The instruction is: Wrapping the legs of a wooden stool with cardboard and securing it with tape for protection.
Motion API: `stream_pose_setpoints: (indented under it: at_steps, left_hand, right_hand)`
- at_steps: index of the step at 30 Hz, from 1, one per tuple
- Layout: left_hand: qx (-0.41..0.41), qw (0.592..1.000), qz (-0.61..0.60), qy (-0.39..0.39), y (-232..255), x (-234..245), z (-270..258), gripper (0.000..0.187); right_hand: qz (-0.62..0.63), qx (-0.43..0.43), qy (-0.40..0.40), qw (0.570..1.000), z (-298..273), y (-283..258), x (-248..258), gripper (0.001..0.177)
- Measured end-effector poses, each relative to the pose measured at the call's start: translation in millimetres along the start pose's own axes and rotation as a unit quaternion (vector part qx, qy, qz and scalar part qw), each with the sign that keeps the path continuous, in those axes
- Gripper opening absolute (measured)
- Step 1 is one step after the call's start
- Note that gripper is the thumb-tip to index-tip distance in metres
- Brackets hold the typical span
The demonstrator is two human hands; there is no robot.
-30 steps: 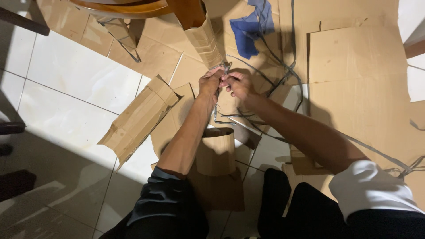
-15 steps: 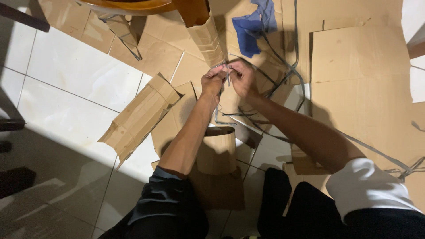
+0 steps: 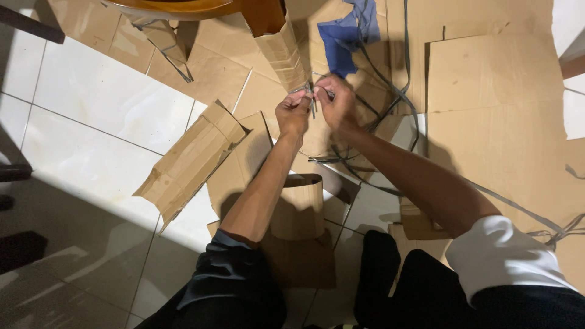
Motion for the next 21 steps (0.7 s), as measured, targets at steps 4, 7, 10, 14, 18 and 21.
stream_pose_setpoints:
  at_steps: [4, 7, 10, 14, 18, 21]
  left_hand:
    - [0.001, 1.0, -0.002, -0.015, 11.1, 1.4, -10.6, 0.015]
    - [0.022, 0.999, -0.021, -0.03, 9.6, -0.2, -9.3, 0.01]
    - [0.054, 0.998, -0.024, -0.017, 14.8, 4.3, -13.8, 0.012]
    - [0.111, 0.992, -0.031, 0.058, 0.1, 8.3, -11.5, 0.022]
    - [0.142, 0.986, -0.05, 0.067, -7.4, -2.0, -2.0, 0.027]
    - [0.168, 0.982, -0.055, 0.059, -29.4, -8.4, 15.1, 0.017]
  right_hand:
    - [-0.018, -0.031, 0.002, 0.999, 2.0, 19.6, 2.2, 0.004]
    - [-0.074, 0.031, 0.011, 0.997, 6.4, 4.5, 11.5, 0.012]
    - [-0.1, 0.072, 0.009, 0.992, 11.1, -11.3, 10.0, 0.013]
    - [-0.053, -0.093, -0.019, 0.994, 21.8, 47.3, -18.7, 0.013]
    - [-0.146, -0.148, 0.01, 0.978, 13.3, 58.1, -24.2, 0.015]
    - [-0.053, -0.264, 0.074, 0.96, 0.9, 87.3, -29.7, 0.022]
Point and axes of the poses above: each hand's wrist, its own z-axis towards the middle knuckle, its own x-axis out of the back of the hand, y = z × x, the point moved 7 cm from there along z, towards the middle knuckle, and after that the axes turned 13 degrees about z, right-handed, at the moved point
